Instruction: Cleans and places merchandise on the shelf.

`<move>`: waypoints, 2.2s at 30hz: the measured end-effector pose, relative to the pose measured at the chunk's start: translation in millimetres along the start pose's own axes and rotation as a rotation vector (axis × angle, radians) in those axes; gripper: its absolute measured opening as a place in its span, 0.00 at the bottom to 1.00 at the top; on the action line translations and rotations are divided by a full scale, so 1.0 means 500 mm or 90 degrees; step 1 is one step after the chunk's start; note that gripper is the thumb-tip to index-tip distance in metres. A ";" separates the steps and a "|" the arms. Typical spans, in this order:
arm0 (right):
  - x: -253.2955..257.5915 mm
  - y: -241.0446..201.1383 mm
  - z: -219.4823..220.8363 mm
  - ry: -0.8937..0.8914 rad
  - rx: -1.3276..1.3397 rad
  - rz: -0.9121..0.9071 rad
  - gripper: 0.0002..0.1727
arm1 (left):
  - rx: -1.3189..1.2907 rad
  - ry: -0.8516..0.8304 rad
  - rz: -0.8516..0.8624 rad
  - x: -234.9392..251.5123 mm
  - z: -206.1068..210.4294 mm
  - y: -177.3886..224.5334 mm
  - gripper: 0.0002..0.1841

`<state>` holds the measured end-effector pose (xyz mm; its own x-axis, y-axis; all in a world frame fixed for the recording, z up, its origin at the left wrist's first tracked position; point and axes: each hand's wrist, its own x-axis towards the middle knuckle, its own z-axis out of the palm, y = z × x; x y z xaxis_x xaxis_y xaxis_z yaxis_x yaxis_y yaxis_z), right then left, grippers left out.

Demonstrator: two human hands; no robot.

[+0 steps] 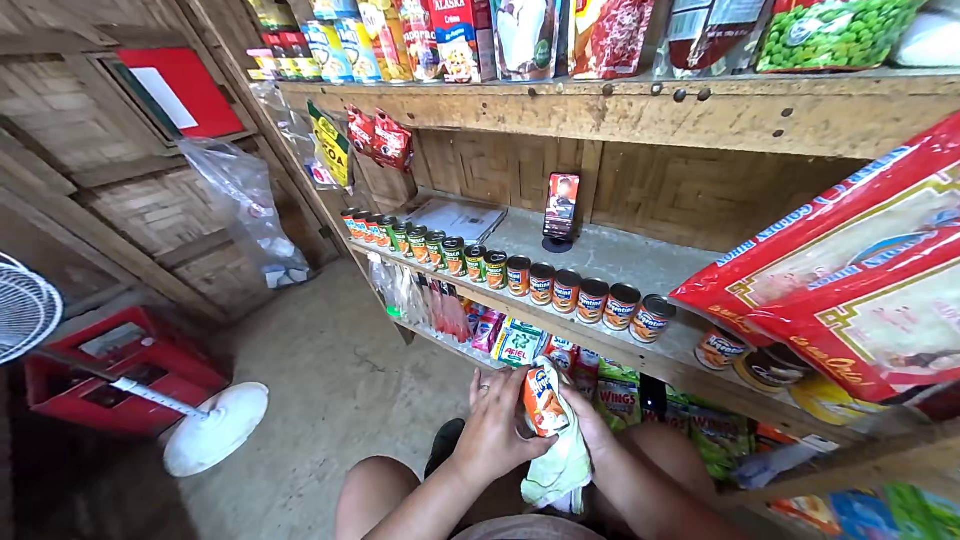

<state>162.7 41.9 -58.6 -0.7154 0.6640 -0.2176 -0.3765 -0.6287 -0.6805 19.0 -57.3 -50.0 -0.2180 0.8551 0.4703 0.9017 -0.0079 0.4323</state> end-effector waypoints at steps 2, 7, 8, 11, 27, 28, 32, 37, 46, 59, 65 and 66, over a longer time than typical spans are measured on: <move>0.002 0.003 -0.003 -0.004 -0.015 -0.005 0.20 | 0.025 -0.011 -0.005 -0.001 -0.004 0.004 0.55; 0.002 0.003 0.001 0.005 -0.065 -0.008 0.21 | 0.056 -0.043 -0.025 0.002 -0.018 0.018 0.55; 0.003 0.004 0.001 0.004 -0.069 -0.008 0.21 | 0.058 -0.045 -0.026 0.001 -0.019 0.018 0.55; 0.005 0.005 0.001 0.000 -0.083 -0.016 0.23 | 0.057 -0.054 -0.034 0.000 -0.020 0.020 0.55; 0.015 0.007 -0.006 -0.039 -0.155 -0.004 0.29 | 0.075 -0.169 -0.087 0.015 -0.031 0.025 0.57; 0.012 0.005 -0.003 -0.024 -0.132 0.003 0.28 | 0.056 -0.151 -0.072 0.014 -0.031 0.021 0.58; -0.001 -0.005 0.003 -0.004 0.003 0.012 0.20 | -0.036 -0.027 -0.009 0.000 -0.008 -0.002 0.62; -0.010 -0.003 0.001 -0.051 0.110 0.019 0.20 | -0.117 0.039 0.026 -0.018 0.017 -0.016 0.59; -0.002 -0.004 -0.002 -0.005 0.031 0.044 0.21 | -0.040 -0.040 0.010 0.003 -0.014 -0.004 0.55; 0.018 0.009 -0.018 -0.004 -0.184 0.065 0.27 | 0.086 -0.223 -0.044 0.034 -0.036 0.018 0.57; 0.002 -0.009 -0.007 0.014 0.034 0.070 0.20 | -0.105 -0.047 -0.012 -0.007 0.004 -0.011 0.62; 0.004 -0.005 -0.010 -0.005 0.044 0.067 0.21 | -0.119 -0.032 -0.005 -0.011 0.008 -0.015 0.61</move>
<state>165.1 46.5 -60.7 -0.7576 0.5900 -0.2793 -0.3390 -0.7213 -0.6040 14.9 -59.9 -58.8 -0.2020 0.8800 0.4298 0.8143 -0.0929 0.5729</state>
